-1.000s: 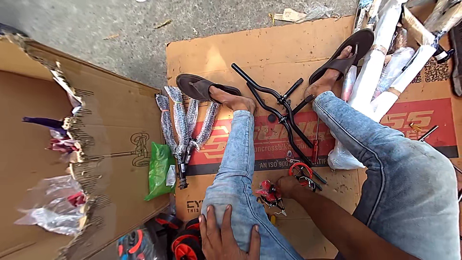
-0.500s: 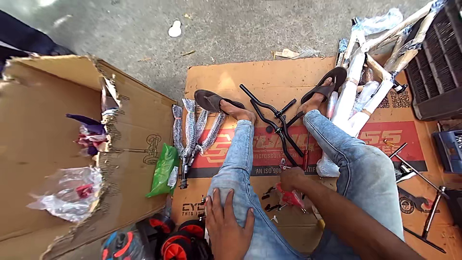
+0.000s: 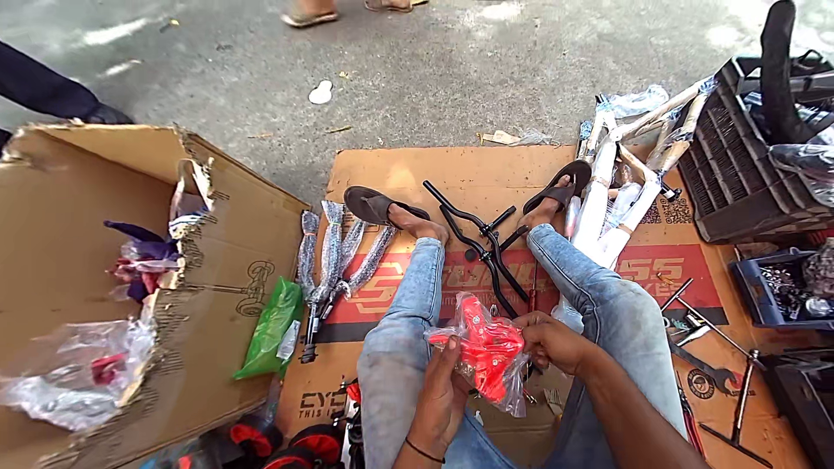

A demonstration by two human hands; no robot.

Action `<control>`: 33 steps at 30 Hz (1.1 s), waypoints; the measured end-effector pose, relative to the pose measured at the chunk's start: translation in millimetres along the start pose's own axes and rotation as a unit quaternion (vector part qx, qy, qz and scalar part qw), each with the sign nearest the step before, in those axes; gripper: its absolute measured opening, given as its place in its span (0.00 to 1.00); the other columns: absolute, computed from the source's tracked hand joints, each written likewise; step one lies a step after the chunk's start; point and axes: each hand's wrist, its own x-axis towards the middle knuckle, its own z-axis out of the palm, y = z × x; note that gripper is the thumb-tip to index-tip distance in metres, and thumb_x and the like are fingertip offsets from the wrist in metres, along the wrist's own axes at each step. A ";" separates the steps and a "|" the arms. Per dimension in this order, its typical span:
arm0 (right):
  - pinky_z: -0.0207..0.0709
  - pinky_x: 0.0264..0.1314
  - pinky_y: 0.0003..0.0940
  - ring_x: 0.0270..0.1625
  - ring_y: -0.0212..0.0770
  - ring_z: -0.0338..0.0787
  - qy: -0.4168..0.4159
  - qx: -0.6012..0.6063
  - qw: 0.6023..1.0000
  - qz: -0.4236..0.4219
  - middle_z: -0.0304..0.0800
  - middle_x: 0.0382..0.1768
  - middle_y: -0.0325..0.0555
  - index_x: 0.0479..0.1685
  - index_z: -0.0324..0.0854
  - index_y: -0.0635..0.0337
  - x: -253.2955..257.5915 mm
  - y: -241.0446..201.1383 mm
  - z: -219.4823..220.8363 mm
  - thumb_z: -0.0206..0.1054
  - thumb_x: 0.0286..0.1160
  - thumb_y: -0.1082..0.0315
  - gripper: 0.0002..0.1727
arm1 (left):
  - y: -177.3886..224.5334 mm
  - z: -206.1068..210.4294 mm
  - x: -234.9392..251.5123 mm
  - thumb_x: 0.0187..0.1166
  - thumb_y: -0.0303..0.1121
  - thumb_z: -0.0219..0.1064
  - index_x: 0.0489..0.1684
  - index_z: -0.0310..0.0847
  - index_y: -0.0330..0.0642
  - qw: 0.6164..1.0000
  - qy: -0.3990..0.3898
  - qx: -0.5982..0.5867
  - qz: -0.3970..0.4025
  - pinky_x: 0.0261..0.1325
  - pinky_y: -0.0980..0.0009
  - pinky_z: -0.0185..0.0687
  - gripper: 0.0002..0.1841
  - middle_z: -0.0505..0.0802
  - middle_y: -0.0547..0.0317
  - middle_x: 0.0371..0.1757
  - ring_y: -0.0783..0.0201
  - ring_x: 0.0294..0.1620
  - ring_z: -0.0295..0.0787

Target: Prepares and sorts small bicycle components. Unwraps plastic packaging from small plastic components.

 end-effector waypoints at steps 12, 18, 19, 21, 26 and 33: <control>0.86 0.61 0.46 0.62 0.36 0.86 0.168 -0.401 0.851 -0.295 0.87 0.60 0.38 0.65 0.88 0.39 4.3 16.9 39.4 0.81 0.59 0.38 0.32 | -3.6 -25.8 -0.5 0.56 0.17 0.73 0.72 0.62 0.27 1.000 0.011 0.027 0.011 0.55 0.57 0.93 0.37 0.90 0.37 0.54 0.52 0.52 0.93; 0.84 0.67 0.41 0.64 0.36 0.87 0.174 -0.424 0.841 -0.287 0.90 0.60 0.40 0.60 0.91 0.44 7.9 34.4 42.4 0.77 0.69 0.42 0.24 | -6.5 -25.4 4.4 0.51 0.15 0.71 0.73 0.58 0.30 0.998 -0.066 0.017 -0.003 0.55 0.58 0.91 0.41 0.90 0.41 0.56 0.55 0.54 0.93; 0.84 0.65 0.39 0.62 0.34 0.88 0.177 -0.413 0.844 -0.292 0.90 0.58 0.39 0.57 0.93 0.44 8.8 34.9 42.2 0.76 0.72 0.43 0.21 | -5.9 -27.1 4.5 0.51 0.15 0.71 0.74 0.57 0.31 0.997 -0.079 0.011 -0.001 0.57 0.58 0.91 0.42 0.90 0.42 0.58 0.55 0.55 0.92; 0.85 0.63 0.37 0.60 0.33 0.88 0.180 -0.403 0.842 -0.311 0.90 0.56 0.38 0.54 0.94 0.43 9.6 35.8 42.8 0.71 0.78 0.47 0.16 | -4.4 -27.9 4.8 0.51 0.15 0.72 0.75 0.55 0.32 0.996 -0.090 0.006 0.001 0.59 0.58 0.90 0.44 0.89 0.42 0.59 0.55 0.57 0.92; 0.76 0.75 0.46 0.73 0.37 0.81 0.283 -0.454 0.764 -0.360 0.90 0.58 0.33 0.46 0.95 0.37 11.1 40.8 47.3 0.68 0.82 0.51 0.10 | -6.9 -22.2 10.5 0.50 0.12 0.75 0.87 0.40 0.35 0.991 -0.095 0.093 0.016 0.66 0.58 0.89 0.57 0.82 0.39 0.71 0.51 0.66 0.88; 0.84 0.55 0.34 0.50 0.31 0.89 0.248 -0.431 0.822 -0.276 0.92 0.43 0.33 0.46 0.93 0.45 11.7 41.7 38.4 0.62 0.86 0.50 0.15 | -16.0 -17.1 20.5 0.86 0.37 0.65 0.65 0.75 0.33 0.931 0.017 0.347 -0.110 0.36 0.59 0.96 0.18 0.96 0.46 0.39 0.52 0.34 0.98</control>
